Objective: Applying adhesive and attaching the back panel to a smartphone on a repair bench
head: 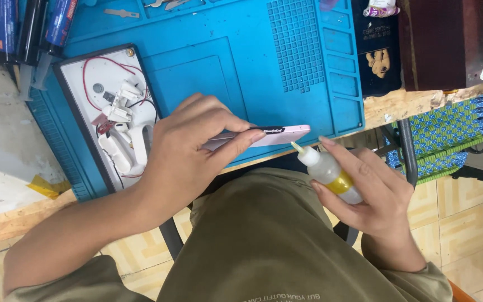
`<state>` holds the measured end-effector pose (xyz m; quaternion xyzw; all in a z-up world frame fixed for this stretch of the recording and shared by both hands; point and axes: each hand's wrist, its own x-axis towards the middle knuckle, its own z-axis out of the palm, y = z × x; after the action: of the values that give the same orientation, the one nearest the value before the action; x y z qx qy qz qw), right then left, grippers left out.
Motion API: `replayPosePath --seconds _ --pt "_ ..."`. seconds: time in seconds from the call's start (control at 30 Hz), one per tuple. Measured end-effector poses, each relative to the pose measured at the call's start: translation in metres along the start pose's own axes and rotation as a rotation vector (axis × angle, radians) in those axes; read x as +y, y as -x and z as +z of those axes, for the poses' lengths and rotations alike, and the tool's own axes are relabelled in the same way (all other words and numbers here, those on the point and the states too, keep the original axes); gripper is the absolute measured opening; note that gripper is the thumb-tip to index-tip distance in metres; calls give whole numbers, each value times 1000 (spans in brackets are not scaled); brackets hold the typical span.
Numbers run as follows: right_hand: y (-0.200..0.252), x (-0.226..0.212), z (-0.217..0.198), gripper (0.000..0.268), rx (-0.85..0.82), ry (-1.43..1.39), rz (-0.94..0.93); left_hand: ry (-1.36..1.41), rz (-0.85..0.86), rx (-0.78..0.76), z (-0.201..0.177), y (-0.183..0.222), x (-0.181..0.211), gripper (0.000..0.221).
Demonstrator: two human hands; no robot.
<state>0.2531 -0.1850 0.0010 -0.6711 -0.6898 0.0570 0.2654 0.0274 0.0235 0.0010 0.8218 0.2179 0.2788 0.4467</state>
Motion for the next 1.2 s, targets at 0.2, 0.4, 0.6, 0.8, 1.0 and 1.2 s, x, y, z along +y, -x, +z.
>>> replayPosePath --seconds 0.2,0.4,0.6,0.8,1.0,1.2 --pt "-2 0 2 50 -20 -10 21 -12 4 -19 -1 0 0 11" --pt "-2 -2 3 49 -2 -16 23 -4 -6 -25 0 1 -1 10" --pt "-6 1 -4 52 -21 -62 39 -12 -11 -14 1 1 -3 9" --pt "-55 25 0 48 224 -522 223 -11 -14 -9 0 3 -1 9" --pt "-136 46 19 44 -35 -274 -48 -16 -23 1 2 5 -3 12" --pt "-109 49 35 84 32 -224 99 5 -26 -50 2 8 -8 18"
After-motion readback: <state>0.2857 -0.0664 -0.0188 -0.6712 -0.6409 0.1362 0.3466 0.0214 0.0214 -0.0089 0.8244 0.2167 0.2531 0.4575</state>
